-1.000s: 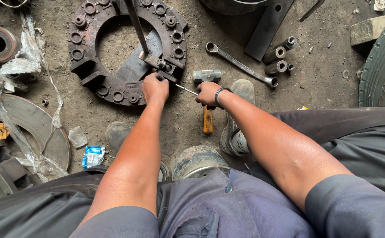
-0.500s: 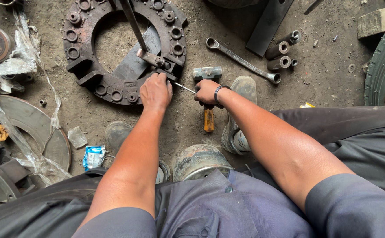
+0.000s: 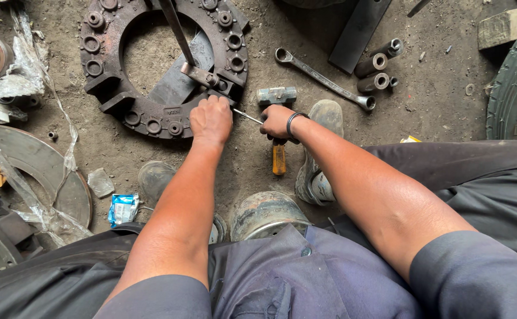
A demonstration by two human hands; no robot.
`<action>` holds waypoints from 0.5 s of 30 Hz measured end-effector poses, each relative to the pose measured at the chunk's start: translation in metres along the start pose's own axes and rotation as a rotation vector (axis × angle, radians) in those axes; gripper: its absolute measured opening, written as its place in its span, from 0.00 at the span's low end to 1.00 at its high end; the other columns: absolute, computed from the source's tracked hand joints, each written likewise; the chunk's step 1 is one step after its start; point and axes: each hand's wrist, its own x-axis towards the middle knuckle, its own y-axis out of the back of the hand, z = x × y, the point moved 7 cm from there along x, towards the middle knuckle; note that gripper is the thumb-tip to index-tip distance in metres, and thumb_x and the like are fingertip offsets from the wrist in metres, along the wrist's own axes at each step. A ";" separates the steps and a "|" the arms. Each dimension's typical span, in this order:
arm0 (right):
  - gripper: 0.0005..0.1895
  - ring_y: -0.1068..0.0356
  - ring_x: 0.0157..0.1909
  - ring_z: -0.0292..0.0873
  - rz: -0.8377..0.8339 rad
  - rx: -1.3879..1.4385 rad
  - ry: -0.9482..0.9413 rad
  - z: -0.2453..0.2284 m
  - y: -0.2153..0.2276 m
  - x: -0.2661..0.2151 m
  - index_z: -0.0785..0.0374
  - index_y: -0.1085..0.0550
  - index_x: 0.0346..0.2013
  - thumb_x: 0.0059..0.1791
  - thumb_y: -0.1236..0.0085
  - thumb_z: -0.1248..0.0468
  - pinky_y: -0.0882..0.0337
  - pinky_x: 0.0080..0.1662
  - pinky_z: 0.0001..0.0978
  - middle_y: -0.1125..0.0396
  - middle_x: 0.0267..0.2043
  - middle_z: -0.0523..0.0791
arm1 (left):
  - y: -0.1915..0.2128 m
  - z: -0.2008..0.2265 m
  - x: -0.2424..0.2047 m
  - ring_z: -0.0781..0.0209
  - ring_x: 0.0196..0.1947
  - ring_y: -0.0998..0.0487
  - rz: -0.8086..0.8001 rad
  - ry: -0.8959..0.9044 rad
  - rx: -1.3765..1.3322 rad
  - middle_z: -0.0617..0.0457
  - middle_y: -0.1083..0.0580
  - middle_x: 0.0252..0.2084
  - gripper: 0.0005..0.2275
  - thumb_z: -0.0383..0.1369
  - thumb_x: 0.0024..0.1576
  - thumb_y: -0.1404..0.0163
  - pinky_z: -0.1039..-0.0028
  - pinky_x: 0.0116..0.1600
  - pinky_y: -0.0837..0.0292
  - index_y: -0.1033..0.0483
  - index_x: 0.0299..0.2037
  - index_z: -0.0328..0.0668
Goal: The person uses a hammer and a metal rod to strike and adjust a bolt on a large, circular metal component. They repeatedly hit the rod with the hammer to drive the bolt into the part, occasionally repositioning the rod and the component.
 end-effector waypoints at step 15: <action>0.07 0.29 0.26 0.40 -0.113 0.155 0.054 0.009 0.015 0.000 0.68 0.25 0.37 0.48 0.42 0.66 0.27 0.29 0.34 0.28 0.29 0.46 | 0.027 -0.005 -0.003 0.48 0.34 0.20 0.030 -0.101 -0.158 0.49 0.24 0.33 0.06 0.32 0.56 0.46 0.57 0.37 0.24 0.25 0.28 0.43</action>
